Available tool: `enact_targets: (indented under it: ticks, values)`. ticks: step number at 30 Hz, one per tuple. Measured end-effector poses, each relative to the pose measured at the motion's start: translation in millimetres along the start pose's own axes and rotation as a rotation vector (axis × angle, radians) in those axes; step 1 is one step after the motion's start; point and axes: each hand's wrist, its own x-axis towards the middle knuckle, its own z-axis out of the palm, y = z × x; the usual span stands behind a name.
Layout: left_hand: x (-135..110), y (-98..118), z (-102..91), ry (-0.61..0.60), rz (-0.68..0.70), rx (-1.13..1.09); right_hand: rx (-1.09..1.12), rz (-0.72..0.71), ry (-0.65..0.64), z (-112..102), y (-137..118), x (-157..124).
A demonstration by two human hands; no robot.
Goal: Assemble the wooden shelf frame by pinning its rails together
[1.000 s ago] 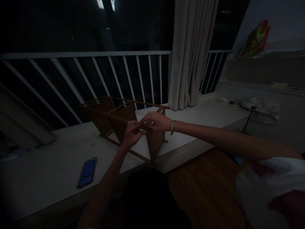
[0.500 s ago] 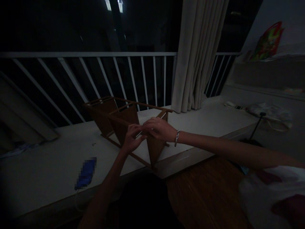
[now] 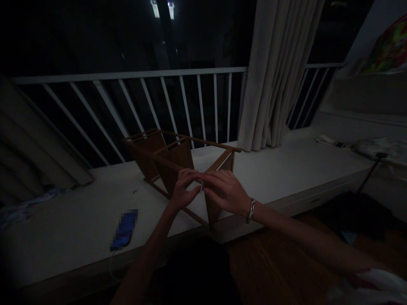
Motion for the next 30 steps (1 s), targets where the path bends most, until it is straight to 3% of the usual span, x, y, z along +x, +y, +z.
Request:
enact_targets:
  ticks: [14,25,30]
  values:
    - [-0.1,1.8,0.8,-0.029,-0.041,0.032,0.185,0.145,0.148,11.0,-12.1,-4.3]
    - [2.1,4.0,-0.1,-0.055,-0.047,0.041,0.628,0.351,0.199,16.5,-6.7,-17.5]
    - [2.6,3.4,-1.5,-0.067,-0.038,0.047,0.677,0.367,0.224,15.0,-2.8,-15.4]
